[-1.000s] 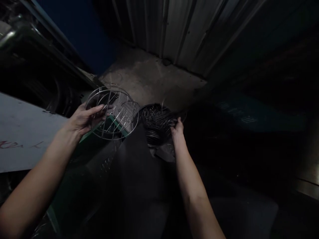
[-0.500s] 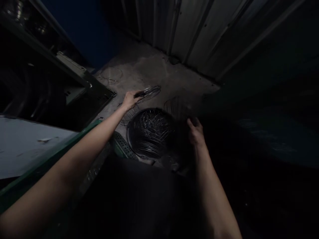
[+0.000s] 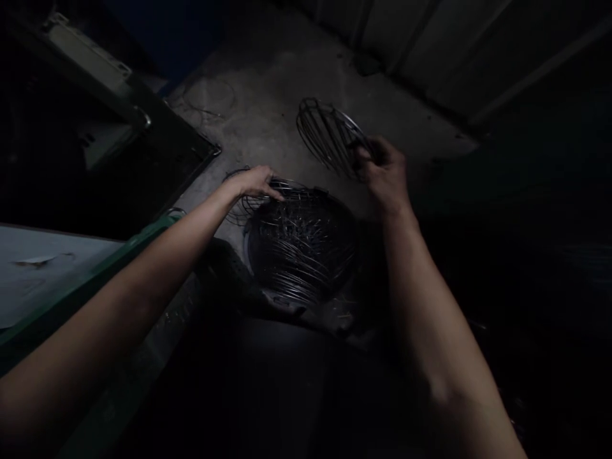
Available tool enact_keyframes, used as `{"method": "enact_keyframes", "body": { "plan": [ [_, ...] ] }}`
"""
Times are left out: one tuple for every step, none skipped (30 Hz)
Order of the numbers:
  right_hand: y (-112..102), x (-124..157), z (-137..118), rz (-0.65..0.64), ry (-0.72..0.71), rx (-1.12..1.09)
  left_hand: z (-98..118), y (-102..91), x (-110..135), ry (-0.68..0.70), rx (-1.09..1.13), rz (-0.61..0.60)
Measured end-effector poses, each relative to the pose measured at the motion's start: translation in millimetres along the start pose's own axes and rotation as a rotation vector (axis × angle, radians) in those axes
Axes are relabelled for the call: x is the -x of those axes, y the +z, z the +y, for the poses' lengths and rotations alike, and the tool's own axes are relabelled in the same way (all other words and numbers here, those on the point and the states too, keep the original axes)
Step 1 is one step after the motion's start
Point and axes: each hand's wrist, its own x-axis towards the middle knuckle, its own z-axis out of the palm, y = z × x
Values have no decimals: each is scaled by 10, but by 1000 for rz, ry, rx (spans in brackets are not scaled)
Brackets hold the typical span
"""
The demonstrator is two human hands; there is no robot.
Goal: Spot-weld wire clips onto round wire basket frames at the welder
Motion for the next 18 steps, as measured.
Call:
{"method": "enact_keyframes", "body": {
  "plan": [
    [164, -90, 21, -40, 64, -49, 9, -2, 27, -9, 43, -30],
    [328, -152, 56, -87, 149, -101, 20, 15, 48, -15, 87, -47],
    [484, -182, 106, -139, 240, -146, 29, 47, 64, -23, 125, -43],
    [622, -184, 171, -191, 322, -182, 35, 89, 74, -35, 154, -31],
    [738, -163, 246, -243, 390, -191, 36, 136, 81, -47, 176, -11],
    [831, -129, 329, -310, 444, -155, 34, 185, 88, -56, 191, 11],
    [900, -90, 413, -382, 482, -85, 29, 232, 97, -65, 198, 32],
    [949, -58, 495, -450, 509, 3, 23, 277, 110, -77, 194, 55],
    [982, -38, 569, -511, 528, 96, 17, 321, 129, -92, 180, 85],
    [1006, -34, 632, -566, 539, 182, 12, 365, 153, -118, 154, 127],
    [1023, -46, 683, -605, 539, 251, 9, 411, 181, -167, 115, 188],
    [1039, -68, 721, -624, 530, 294, 8, 459, 209, -235, 61, 253],
    [1055, -94, 749, -631, 519, 328, 8, 512, 233, -313, 3, 312],
    [1073, -117, 769, -638, 506, 371, 6, 569, 251, -390, -48, 348],
    [1092, -129, 785, -644, 492, 413, 2, 627, 258, -454, -85, 347],
    [1111, -127, 800, -652, 480, 446, -4, 683, 254, -499, -102, 312],
    [1130, -111, 815, -660, 471, 462, -14, 735, 240, -522, -99, 259],
    [1145, -84, 832, -671, 450, 481, -28, 777, 217, -525, -81, 200]
  ]
}}
